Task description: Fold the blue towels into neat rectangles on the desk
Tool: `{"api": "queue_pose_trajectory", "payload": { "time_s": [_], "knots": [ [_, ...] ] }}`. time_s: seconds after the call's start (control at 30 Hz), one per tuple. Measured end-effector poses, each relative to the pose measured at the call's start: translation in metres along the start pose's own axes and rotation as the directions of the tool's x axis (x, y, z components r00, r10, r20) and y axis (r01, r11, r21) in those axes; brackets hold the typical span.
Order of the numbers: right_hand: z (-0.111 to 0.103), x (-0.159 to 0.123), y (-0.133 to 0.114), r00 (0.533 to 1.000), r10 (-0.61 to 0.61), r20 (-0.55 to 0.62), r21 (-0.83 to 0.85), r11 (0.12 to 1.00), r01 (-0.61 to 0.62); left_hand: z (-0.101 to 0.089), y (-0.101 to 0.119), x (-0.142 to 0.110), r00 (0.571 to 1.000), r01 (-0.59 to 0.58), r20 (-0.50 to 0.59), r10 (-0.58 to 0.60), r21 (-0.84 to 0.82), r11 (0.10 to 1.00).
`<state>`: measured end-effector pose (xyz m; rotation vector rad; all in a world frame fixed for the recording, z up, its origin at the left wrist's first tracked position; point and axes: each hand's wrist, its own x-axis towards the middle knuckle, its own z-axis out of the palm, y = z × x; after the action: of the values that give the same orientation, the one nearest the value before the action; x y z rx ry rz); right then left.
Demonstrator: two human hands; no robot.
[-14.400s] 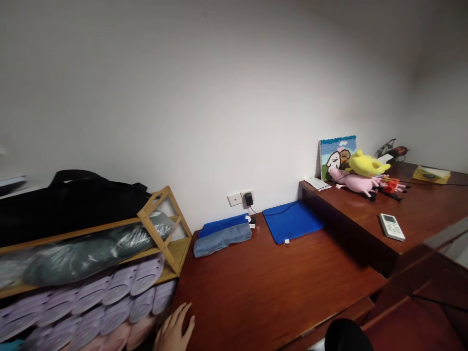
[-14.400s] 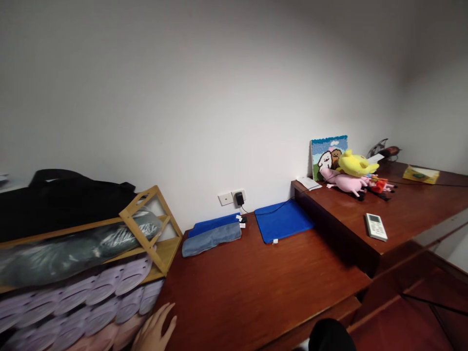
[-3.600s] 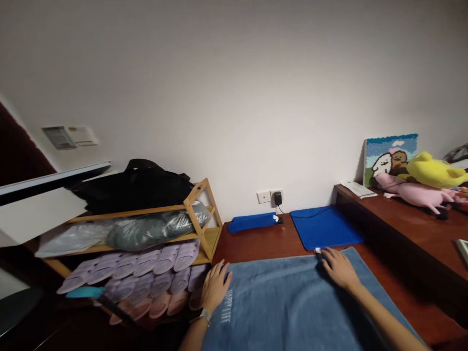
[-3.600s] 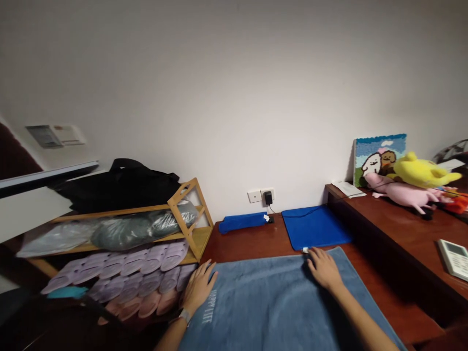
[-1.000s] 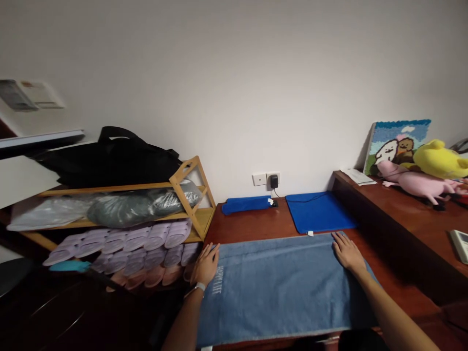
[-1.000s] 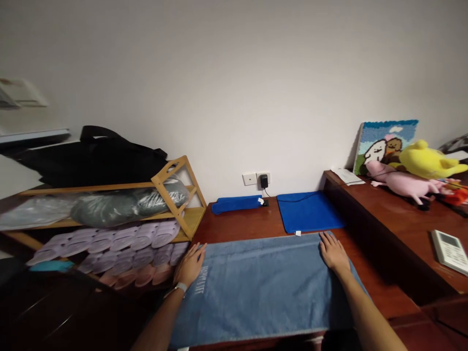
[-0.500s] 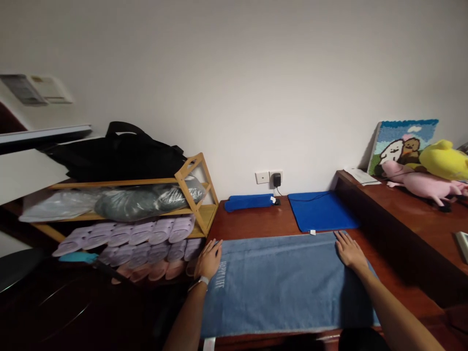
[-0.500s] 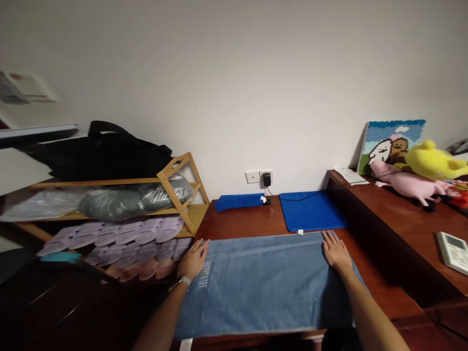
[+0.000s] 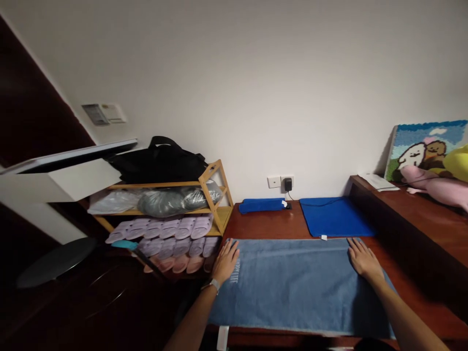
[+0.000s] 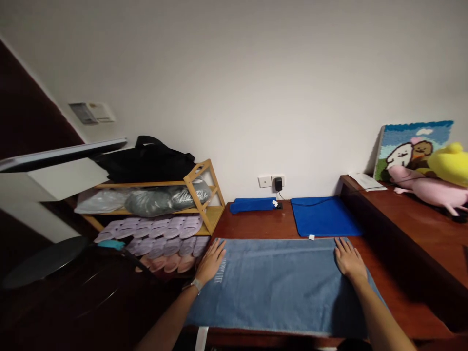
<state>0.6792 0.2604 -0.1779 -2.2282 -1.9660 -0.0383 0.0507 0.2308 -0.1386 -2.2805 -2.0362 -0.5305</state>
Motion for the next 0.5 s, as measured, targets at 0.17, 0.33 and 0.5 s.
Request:
{"api": "queue_pose_trajectory", "payload": {
  "time_s": [0.17, 0.33, 0.5],
  "knots": [
    [0.000, 0.001, 0.000, 1.000, 0.000, 0.006, -0.044, 0.999, 0.000, 0.006, 0.015, -0.021, 0.999, -0.039, 0.029, 0.039, -0.014, 0.999],
    [-0.014, -0.003, -0.016, 1.000, 0.006, -0.017, -0.126, 0.992, -0.008, 0.005, 0.018, -0.021, 1.000, 0.009, -0.015, -0.009, -0.024, 1.000],
    [-0.026, -0.039, -0.105, 0.976, -0.191, -0.108, -0.007, 0.982, 0.191, 0.008, 0.018, -0.019, 0.998, 0.006, -0.060, -0.007, -0.015, 1.000]
  ]
}}
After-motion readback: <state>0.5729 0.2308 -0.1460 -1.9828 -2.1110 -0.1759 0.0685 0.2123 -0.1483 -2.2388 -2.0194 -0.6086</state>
